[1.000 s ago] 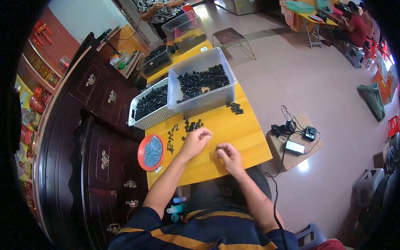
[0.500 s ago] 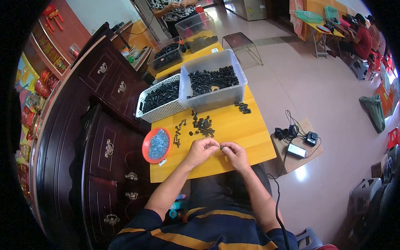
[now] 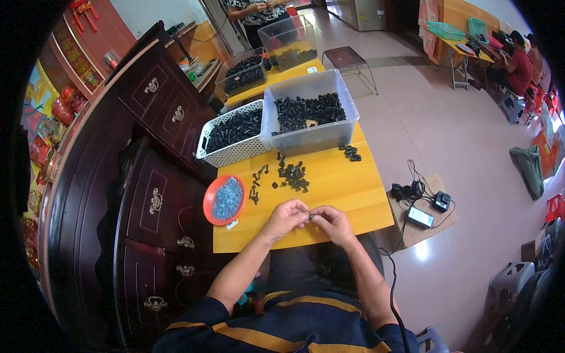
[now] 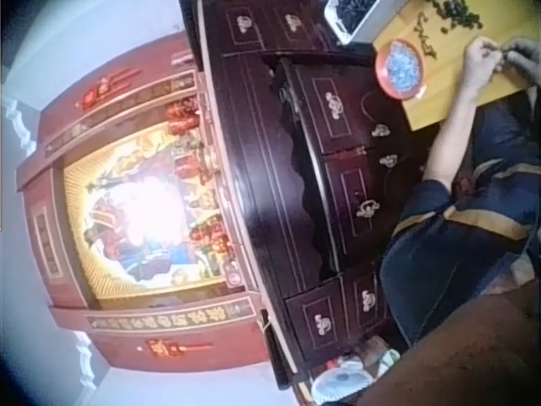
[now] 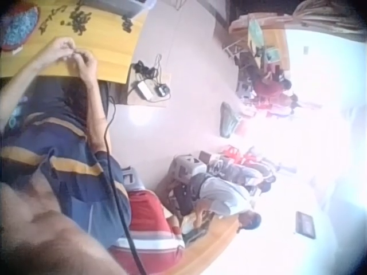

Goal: The person assembles small blue components into black plastic connectors by hand at a desk.

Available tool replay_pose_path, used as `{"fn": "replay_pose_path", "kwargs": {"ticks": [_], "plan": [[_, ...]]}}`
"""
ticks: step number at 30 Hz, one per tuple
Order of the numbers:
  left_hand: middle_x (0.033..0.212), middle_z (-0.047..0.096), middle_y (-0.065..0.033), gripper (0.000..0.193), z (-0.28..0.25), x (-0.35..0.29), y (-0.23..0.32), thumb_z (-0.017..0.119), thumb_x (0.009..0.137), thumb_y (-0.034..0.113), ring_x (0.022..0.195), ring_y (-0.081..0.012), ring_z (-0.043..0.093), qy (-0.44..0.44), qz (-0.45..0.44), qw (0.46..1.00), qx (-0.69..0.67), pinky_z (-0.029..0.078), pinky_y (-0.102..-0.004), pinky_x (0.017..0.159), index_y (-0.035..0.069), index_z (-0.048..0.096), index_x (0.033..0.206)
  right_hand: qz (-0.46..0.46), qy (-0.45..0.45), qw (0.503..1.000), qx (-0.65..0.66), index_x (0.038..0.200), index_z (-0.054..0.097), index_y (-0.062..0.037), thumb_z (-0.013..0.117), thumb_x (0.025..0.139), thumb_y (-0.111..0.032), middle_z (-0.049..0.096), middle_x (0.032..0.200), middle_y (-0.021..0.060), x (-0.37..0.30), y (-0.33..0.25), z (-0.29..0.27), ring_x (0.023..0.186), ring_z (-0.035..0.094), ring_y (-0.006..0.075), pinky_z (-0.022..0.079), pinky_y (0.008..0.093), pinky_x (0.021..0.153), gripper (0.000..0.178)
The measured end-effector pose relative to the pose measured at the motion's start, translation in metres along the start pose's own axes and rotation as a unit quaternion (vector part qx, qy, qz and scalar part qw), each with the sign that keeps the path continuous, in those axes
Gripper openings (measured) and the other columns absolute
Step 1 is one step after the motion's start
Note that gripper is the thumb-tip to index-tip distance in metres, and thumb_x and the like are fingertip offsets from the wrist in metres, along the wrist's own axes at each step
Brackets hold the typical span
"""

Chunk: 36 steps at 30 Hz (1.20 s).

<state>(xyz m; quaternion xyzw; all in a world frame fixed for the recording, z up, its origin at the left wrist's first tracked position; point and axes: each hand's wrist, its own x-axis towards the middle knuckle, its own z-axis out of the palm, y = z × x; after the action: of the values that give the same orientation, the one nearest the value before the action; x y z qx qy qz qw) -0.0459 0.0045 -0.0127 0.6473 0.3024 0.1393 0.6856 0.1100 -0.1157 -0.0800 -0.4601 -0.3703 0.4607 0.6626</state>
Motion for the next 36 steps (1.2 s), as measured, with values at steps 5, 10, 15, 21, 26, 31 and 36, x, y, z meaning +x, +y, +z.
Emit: {"fn": "replay_pose_path", "kwargs": {"ticks": [5,10,15,21,26,31,36], "plan": [[0.082,0.065,0.0001,0.015,-0.001,-0.005,0.004,0.067,0.093,0.001,0.072,-0.0066,0.062,-0.003,-0.022,0.998,0.059,0.051,-0.0216,0.064,0.003,0.062,0.106,0.002,0.012,1.000,0.003,0.112,0.070,-0.0005,0.068,0.098,-0.008,0.072,0.097,0.0024,-0.003,0.010,0.005,0.090,0.065,0.0082,0.054,0.0247,0.083,0.016],[0.081,0.065,0.0002,0.017,-0.012,-0.010,0.012,0.068,0.091,0.000,0.070,-0.0063,0.061,-0.041,0.002,0.993,0.114,0.051,-0.0225,0.065,0.002,0.061,0.106,0.005,-0.019,0.999,-0.045,0.110,0.071,-0.0015,0.069,0.098,-0.009,0.072,0.096,0.0005,-0.005,0.003,0.008,0.087,0.065,0.0078,0.053,0.0246,0.080,0.015],[0.082,0.066,-0.0003,0.017,-0.016,-0.007,0.014,0.066,0.093,0.001,0.072,-0.0067,0.062,-0.078,-0.023,0.993,0.086,0.052,-0.0226,0.066,0.002,0.060,0.109,0.022,-0.022,0.998,-0.046,0.110,0.071,-0.0016,0.070,0.098,-0.010,0.072,0.095,0.0001,-0.006,0.000,0.006,0.085,0.063,0.0077,0.053,0.0243,0.079,0.015],[0.084,0.067,-0.0010,0.011,-0.019,0.005,-0.009,0.061,0.100,0.009,0.071,-0.0073,0.062,-0.085,-0.041,0.995,-0.032,0.051,-0.0213,0.065,0.006,0.059,0.111,0.023,-0.002,0.999,-0.027,0.110,0.072,-0.0018,0.070,0.098,-0.010,0.072,0.095,-0.0002,-0.005,0.001,0.005,0.086,0.063,0.0075,0.052,0.0246,0.080,0.015],[0.085,0.067,-0.0006,0.015,-0.021,0.012,-0.009,0.064,0.100,0.014,0.076,-0.0078,0.064,-0.095,-0.043,0.994,-0.036,0.052,-0.0222,0.069,0.008,0.060,0.112,0.031,0.017,0.999,-0.008,0.110,0.071,-0.0018,0.069,0.099,-0.009,0.072,0.096,-0.0001,-0.004,0.008,0.002,0.088,0.062,0.0074,0.051,0.0244,0.081,0.014],[0.085,0.067,0.0001,0.014,-0.020,0.011,-0.004,0.064,0.100,0.015,0.076,-0.0068,0.063,-0.097,-0.047,0.994,-0.036,0.051,-0.0213,0.068,0.008,0.060,0.112,0.015,0.027,1.000,0.000,0.110,0.070,-0.0010,0.068,0.099,-0.008,0.071,0.097,-0.0003,-0.003,0.003,0.005,0.089,0.063,0.0069,0.051,0.0240,0.081,0.014],[0.085,0.066,0.0009,0.014,-0.016,0.010,0.000,0.064,0.100,0.016,0.074,-0.0059,0.061,-0.094,-0.043,0.994,-0.031,0.050,-0.0201,0.067,0.009,0.060,0.112,0.015,0.030,0.999,0.033,0.109,0.070,-0.0010,0.068,0.099,-0.008,0.071,0.097,-0.0006,-0.002,0.005,0.005,0.089,0.062,0.0063,0.051,0.0235,0.081,0.013]]}}
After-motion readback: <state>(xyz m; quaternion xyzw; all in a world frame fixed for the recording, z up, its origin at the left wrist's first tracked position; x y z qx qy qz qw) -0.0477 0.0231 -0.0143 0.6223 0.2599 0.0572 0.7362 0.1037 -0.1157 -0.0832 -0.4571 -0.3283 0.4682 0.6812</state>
